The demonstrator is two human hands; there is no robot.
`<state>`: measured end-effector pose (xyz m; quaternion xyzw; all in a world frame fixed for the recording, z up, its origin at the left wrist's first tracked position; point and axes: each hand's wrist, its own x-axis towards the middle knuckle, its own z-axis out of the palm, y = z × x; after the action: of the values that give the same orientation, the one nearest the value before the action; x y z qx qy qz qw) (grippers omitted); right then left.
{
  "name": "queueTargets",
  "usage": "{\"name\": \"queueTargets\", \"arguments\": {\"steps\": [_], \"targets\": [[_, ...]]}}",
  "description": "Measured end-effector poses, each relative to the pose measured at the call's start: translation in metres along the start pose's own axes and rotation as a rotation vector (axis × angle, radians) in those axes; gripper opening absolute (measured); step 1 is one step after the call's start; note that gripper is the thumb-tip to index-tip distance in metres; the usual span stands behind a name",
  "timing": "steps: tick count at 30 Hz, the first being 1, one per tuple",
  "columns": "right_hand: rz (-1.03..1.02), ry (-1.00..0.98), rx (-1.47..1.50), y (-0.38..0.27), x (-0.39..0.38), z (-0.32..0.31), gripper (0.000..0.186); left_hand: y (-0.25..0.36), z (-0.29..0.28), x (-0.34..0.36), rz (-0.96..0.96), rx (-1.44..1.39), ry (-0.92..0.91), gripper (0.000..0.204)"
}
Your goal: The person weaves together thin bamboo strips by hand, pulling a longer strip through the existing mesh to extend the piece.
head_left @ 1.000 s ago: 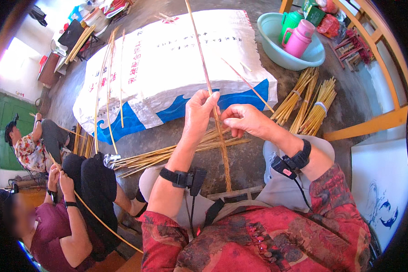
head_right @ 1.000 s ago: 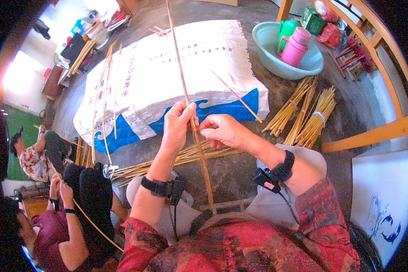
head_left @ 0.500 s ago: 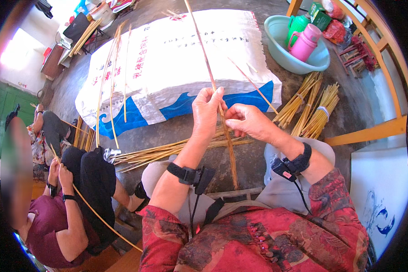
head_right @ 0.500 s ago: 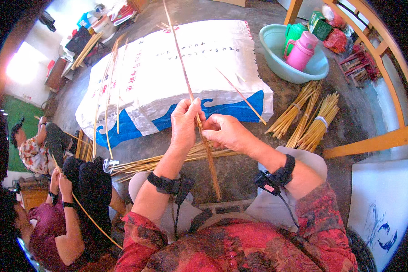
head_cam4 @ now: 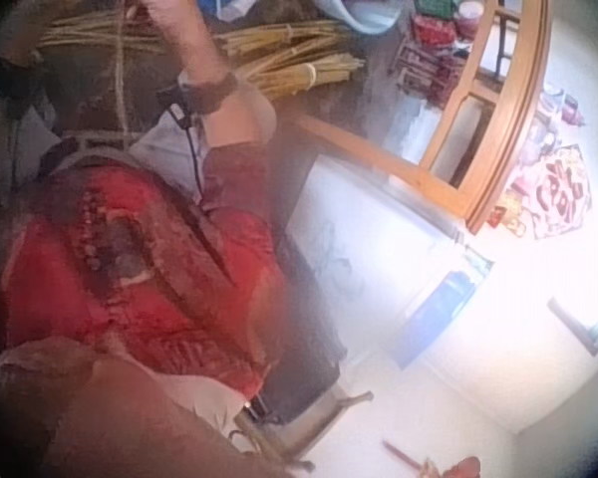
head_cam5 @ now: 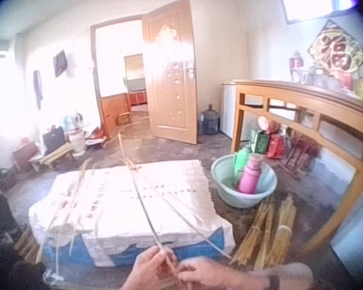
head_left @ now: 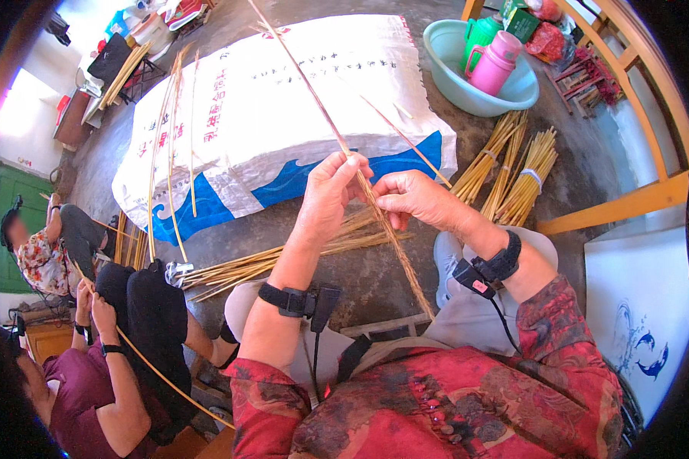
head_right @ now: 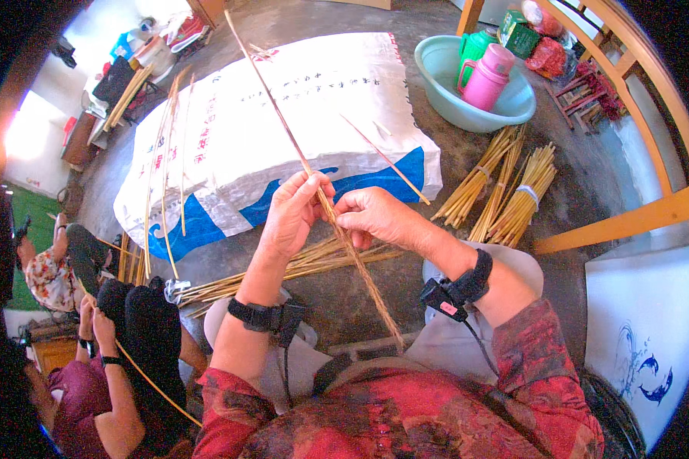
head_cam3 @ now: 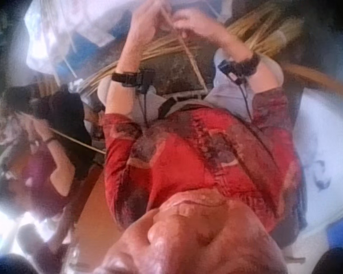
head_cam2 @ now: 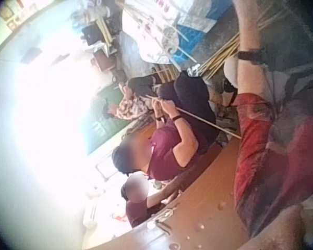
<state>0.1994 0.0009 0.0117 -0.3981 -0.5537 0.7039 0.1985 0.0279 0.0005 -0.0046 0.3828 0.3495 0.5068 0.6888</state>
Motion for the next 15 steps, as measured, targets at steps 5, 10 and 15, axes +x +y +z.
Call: {"name": "queueTargets", "arguments": {"steps": [5,10,15], "targets": [[0.012,-0.047,0.086,-0.003,-0.004,-0.004,0.021,-0.002,-0.009,0.001,-0.048,-0.087,-0.068,0.018],[-0.029,0.006,0.105,-0.009,-0.007,-0.008,0.017,-0.003,-0.013,0.003,-0.046,-0.132,-0.074,0.018],[-0.027,0.025,0.044,-0.007,-0.005,-0.003,0.015,-0.001,-0.015,0.006,-0.015,-0.147,-0.08,0.018]]}}
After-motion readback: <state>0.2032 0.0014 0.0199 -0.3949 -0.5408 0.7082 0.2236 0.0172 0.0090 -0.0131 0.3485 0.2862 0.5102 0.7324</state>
